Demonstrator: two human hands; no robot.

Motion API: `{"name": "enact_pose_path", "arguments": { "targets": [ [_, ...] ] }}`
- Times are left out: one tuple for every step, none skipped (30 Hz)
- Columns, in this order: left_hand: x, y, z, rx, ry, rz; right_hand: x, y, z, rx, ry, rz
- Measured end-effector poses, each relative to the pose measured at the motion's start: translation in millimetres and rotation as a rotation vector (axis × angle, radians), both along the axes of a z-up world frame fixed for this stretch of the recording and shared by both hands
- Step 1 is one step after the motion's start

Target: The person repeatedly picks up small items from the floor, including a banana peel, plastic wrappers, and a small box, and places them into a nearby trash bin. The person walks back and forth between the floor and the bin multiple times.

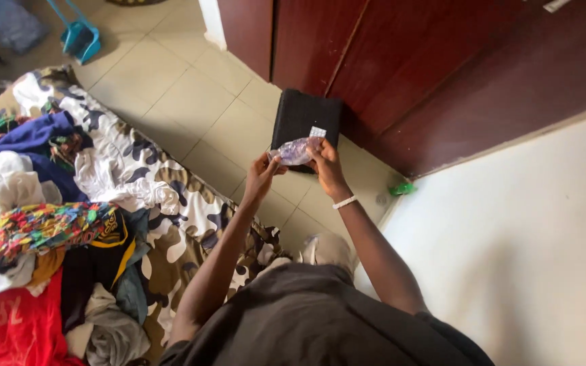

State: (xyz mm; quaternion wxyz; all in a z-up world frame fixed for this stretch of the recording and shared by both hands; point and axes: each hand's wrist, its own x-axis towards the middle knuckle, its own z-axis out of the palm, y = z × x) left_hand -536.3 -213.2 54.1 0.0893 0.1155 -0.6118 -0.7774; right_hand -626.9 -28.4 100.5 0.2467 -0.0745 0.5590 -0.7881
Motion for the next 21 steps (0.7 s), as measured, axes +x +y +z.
{"name": "enact_pose_path", "arguments": {
  "targets": [
    [-11.2,-10.6,-1.3,-0.016,-0.001,0.016,-17.7,-10.0,-2.0,-0.004,-0.007,0.024],
    [-21.2,-20.1,-2.4,-0.033,-0.003,0.031,-33.4,-20.3,-4.1,-0.008,-0.014,0.048],
    [-30.4,-29.3,-2.2,-0.026,-0.013,0.057,-49.1,-32.2,-5.4,0.0,-0.019,0.082],
    [-36.8,-37.3,-1.9,-0.019,-0.022,0.083,-62.5,-43.5,-7.5,0.008,-0.023,0.116],
    [-46.4,-46.7,-1.6,-0.011,-0.028,0.113,-78.8,-56.8,-10.4,0.016,-0.024,0.154],
    [-57.3,-58.1,-1.3,-0.02,-0.032,0.155,-95.1,-72.7,-15.1,-0.002,-0.029,0.19],
    [-65.7,-68.4,-1.8,-0.026,-0.039,0.2,-109.0,-88.8,-21.6,-0.017,-0.038,0.229],
    [-74.8,-78.3,-2.6,-0.032,-0.046,0.244,-124.4,-103.9,-28.0,-0.031,-0.048,0.267],
    [-82.9,-86.4,-3.9,-0.046,-0.05,0.28,-139.2,-115.9,-34.0,-0.049,-0.048,0.306],
    [-96.3,-99.4,-4.7,-0.06,-0.053,0.315,-158.6,-132.4,-38.2,-0.068,-0.049,0.344],
    [-112.0,-115.9,-5.5,-0.077,-0.052,0.344,-178.8,-152.2,-41.1,-0.091,-0.045,0.376],
    [-120.9,-126.5,-6.5,-0.066,-0.069,0.383,-190.8,-168.6,-43.4,-0.087,-0.046,0.395],
    [-136.8,-135.2,-3.7,-0.057,-0.071,0.413,-206.9,-182.9,-39.9,-0.086,-0.032,0.406],
    [-153.3,-145.8,-0.6,-0.047,-0.072,0.443,-223.8,-198.3,-35.2,-0.085,-0.019,0.416],
    [-168.2,-153.6,-1.5,-0.023,-0.044,0.459,-240.4,-209.0,-33.0,-0.086,-0.017,0.433],
    [-181.8,-163.7,-2.4,0.0,-0.015,0.474,-256.1,-220.9,-30.9,-0.087,-0.015,0.451],
    [-192.8,-175.8,-0.9,0.017,0.013,0.492,-269.8,-235.7,-27.0,-0.094,-0.016,0.472],
    [-204.9,-184.4,0.5,0.022,0.014,0.516,-284.5,-248.8,-22.3,-0.085,-0.015,0.493],
    [-217.1,-192.0,1.8,0.024,0.013,0.537,-298.6,-261.5,-18.8,-0.078,-0.016,0.511],
    [-228.9,-200.4,2.6,0.027,0.011,0.557,-312.3,-275.0,-16.0,-0.072,-0.017,0.53],
    [-239.4,-210.5,2.0,0.028,-0.001,0.574,-323.8,-289.1,-14.9,-0.069,-0.023,0.543]
  ]
}}
